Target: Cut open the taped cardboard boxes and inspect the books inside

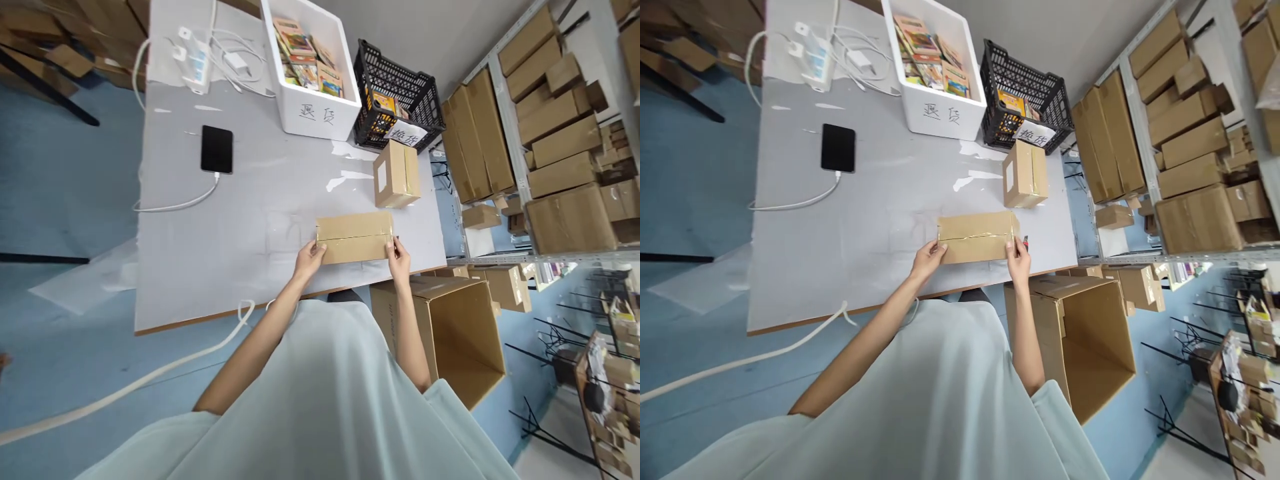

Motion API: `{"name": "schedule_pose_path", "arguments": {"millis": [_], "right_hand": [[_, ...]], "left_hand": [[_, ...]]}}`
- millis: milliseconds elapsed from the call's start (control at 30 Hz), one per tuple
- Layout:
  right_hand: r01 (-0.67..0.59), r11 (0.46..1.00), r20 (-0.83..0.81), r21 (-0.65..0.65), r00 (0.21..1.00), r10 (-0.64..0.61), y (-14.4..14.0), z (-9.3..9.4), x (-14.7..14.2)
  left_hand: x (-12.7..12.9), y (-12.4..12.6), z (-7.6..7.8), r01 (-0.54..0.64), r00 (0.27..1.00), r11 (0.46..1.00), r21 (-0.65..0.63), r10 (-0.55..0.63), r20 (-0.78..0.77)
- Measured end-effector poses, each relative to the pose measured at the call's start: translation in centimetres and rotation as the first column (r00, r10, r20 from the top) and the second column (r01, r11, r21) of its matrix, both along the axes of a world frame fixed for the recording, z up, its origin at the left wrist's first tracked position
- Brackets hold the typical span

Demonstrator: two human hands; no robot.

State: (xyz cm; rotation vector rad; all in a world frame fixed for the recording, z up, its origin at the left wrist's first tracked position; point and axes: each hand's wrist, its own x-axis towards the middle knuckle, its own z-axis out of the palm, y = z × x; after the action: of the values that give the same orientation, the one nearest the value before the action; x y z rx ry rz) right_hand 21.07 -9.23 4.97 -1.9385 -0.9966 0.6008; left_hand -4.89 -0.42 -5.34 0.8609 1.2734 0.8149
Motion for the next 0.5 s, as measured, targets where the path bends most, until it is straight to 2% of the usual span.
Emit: {"name": "schedule_pose_path", "arguments": {"millis": [67, 167, 333, 433, 500], "right_hand": [[-0.006, 1.0, 0.011, 0.014, 1.0, 0.006, -0.3, 0.0, -0.2], [-0.052, 0.999, -0.035, 0.006, 0.998, 0.052, -0.6, -0.7, -0.2], [-0.227, 0.971, -0.194, -0.072, 0.958, 0.209, 0.2, -4.5, -1.2], [-0.296, 0.949, -0.235, -0.108, 0.935, 0.265, 1.2, -6.6, -1.5], [-0.35, 0.924, -0.259, -0.155, 0.917, 0.303, 2.0, -7.2, -0.9]], "left_hand": [[-0.3, -0.4, 0.3, 0.002, 1.0, 1.0, 0.026, -0.002, -0.002], [-2.4, -1.5, 0.5, -0.019, 0.996, 0.997, 0.08, 0.026, -0.089], [-5.7, -3.5, 0.3, -0.112, 0.946, 0.988, 0.105, 0.139, -0.292], [-6.2, -3.7, 0.3, -0.142, 0.928, 0.989, 0.05, 0.15, -0.342], [-5.8, -3.3, 0.8, -0.141, 0.896, 0.989, 0.044, 0.146, -0.42]]}}
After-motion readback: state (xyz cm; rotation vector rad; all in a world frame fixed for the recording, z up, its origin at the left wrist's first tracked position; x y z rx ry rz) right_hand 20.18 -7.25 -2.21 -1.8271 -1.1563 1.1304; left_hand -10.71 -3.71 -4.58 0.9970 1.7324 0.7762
